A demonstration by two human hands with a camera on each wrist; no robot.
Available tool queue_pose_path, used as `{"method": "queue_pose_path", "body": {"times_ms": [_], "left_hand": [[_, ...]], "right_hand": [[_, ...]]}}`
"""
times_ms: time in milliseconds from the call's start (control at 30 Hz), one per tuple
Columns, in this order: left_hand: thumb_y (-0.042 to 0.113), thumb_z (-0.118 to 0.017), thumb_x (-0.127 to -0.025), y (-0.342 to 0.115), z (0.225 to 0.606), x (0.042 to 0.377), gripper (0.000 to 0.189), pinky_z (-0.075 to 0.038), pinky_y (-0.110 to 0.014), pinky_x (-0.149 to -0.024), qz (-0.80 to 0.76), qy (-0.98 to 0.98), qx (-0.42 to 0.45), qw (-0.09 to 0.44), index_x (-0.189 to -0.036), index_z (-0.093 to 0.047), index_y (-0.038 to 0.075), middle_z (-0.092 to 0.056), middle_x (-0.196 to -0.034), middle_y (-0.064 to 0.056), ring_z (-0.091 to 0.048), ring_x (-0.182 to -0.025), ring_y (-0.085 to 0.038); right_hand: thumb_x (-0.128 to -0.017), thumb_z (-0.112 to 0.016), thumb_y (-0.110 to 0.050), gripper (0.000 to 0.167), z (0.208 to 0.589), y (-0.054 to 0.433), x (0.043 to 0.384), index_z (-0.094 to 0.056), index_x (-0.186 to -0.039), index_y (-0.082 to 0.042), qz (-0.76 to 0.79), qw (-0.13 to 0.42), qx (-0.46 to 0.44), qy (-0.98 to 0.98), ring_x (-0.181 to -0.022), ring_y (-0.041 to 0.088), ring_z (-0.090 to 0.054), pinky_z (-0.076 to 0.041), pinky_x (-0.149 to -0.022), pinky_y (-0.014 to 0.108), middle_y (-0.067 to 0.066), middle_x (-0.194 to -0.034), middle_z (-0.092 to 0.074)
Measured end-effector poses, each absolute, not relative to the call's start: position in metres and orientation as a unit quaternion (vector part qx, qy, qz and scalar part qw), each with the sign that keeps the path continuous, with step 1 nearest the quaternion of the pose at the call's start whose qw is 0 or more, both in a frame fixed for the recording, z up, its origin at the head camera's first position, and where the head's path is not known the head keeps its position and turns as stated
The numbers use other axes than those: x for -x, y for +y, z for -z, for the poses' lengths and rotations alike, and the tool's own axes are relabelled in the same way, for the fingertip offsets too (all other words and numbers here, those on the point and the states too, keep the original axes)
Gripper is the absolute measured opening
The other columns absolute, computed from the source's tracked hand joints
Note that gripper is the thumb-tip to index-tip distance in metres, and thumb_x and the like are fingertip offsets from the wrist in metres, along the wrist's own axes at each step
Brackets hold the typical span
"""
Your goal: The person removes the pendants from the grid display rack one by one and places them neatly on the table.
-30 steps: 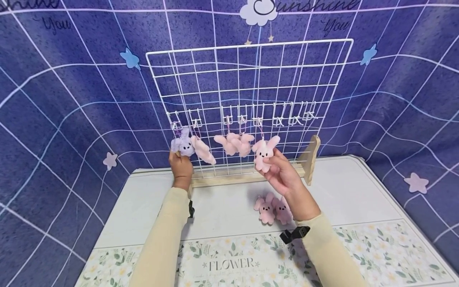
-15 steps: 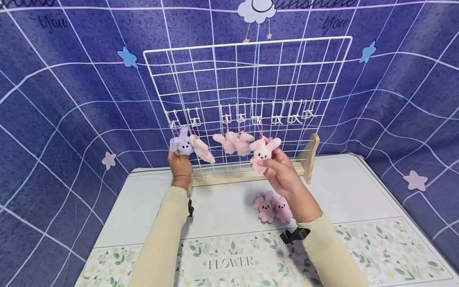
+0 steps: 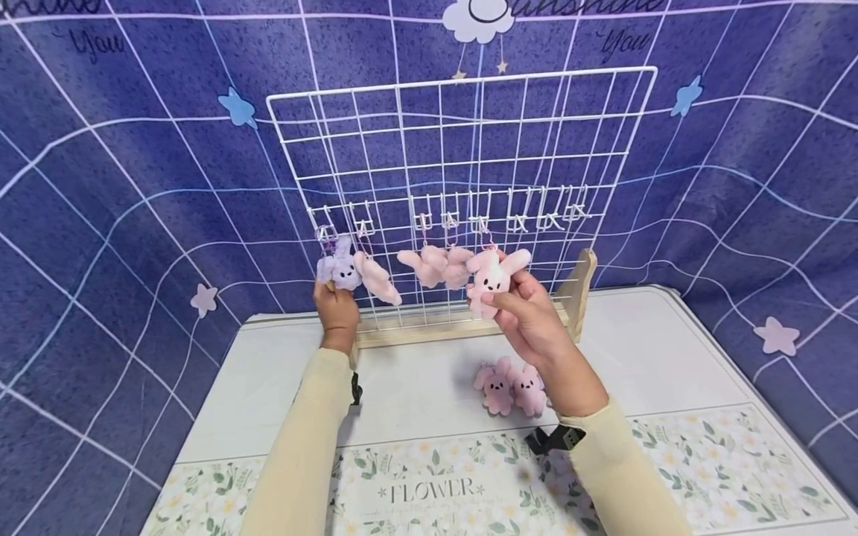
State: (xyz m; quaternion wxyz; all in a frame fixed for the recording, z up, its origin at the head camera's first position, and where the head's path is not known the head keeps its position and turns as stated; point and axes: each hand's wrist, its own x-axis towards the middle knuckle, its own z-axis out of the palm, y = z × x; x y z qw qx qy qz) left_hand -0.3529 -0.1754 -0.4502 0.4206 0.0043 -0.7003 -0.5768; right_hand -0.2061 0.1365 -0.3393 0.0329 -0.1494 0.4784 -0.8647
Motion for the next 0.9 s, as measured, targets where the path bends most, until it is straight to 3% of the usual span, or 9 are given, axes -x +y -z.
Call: {"method": "queue_pose_path", "body": {"times_ms": [200, 500, 667, 767, 900], "left_hand": [[0.014, -0.051, -0.109, -0.172, 0.449, 0.352, 0.031, -0.046, -0.025, -0.101, 0.585, -0.696, -0.001, 0.417, -0.13, -0.064, -0.005, -0.068, -0.119, -0.027, -0.061, -0.11, -0.03], [0.016, -0.054, -0.108, -0.175, 0.449, 0.352, 0.029, -0.048, -0.027, -0.1, 0.58, -0.695, -0.008, 0.424, -0.128, -0.066, -0.003, -0.069, -0.112, -0.026, -0.062, -0.107, -0.027], [0.017, -0.054, -0.107, -0.174, 0.446, 0.351, 0.03, -0.05, -0.03, -0.1, 0.576, -0.697, -0.003, 0.427, -0.128, -0.065, -0.002, -0.069, -0.117, -0.027, -0.063, -0.108, -0.032], [0.017, -0.054, -0.108, -0.174, 0.445, 0.351, 0.031, -0.05, -0.029, -0.101, 0.575, -0.7, -0.003, 0.424, -0.129, -0.065, -0.003, -0.07, -0.119, -0.027, -0.064, -0.109, -0.032], [0.017, -0.052, -0.109, -0.175, 0.447, 0.351, 0.032, -0.048, -0.027, -0.105, 0.575, -0.702, -0.009, 0.42, -0.129, -0.064, -0.004, -0.069, -0.121, -0.027, -0.062, -0.111, -0.028]], "right_hand": [[-0.092, -0.051, 0.014, 0.062, 0.337, 0.137, 0.199, -0.044, -0.151, -0.006, 0.854, 0.018, 0.139, 0.501, -0.12, 0.011, -0.068, -0.058, -0.102, 0.025, -0.002, -0.134, -0.061], [-0.091, -0.051, 0.019, 0.052, 0.33, 0.137, 0.189, -0.056, -0.136, -0.008, 0.844, 0.011, 0.171, 0.508, -0.118, 0.014, -0.071, -0.059, -0.103, 0.027, -0.001, -0.137, -0.062], [-0.089, -0.052, 0.022, 0.046, 0.327, 0.137, 0.184, -0.064, -0.12, -0.011, 0.824, 0.012, 0.175, 0.539, -0.11, 0.013, -0.075, -0.062, -0.097, 0.027, -0.001, -0.122, -0.069], [-0.087, -0.055, 0.022, 0.051, 0.324, 0.135, 0.179, -0.062, -0.125, -0.011, 0.808, 0.017, 0.177, 0.562, -0.105, 0.014, -0.077, -0.063, -0.093, 0.026, -0.003, -0.118, -0.07], [-0.084, -0.059, 0.023, 0.073, 0.32, 0.133, 0.173, -0.047, -0.149, -0.009, 0.79, 0.015, 0.211, 0.575, -0.104, 0.014, -0.075, -0.064, -0.087, 0.027, -0.003, -0.123, -0.066]]}}
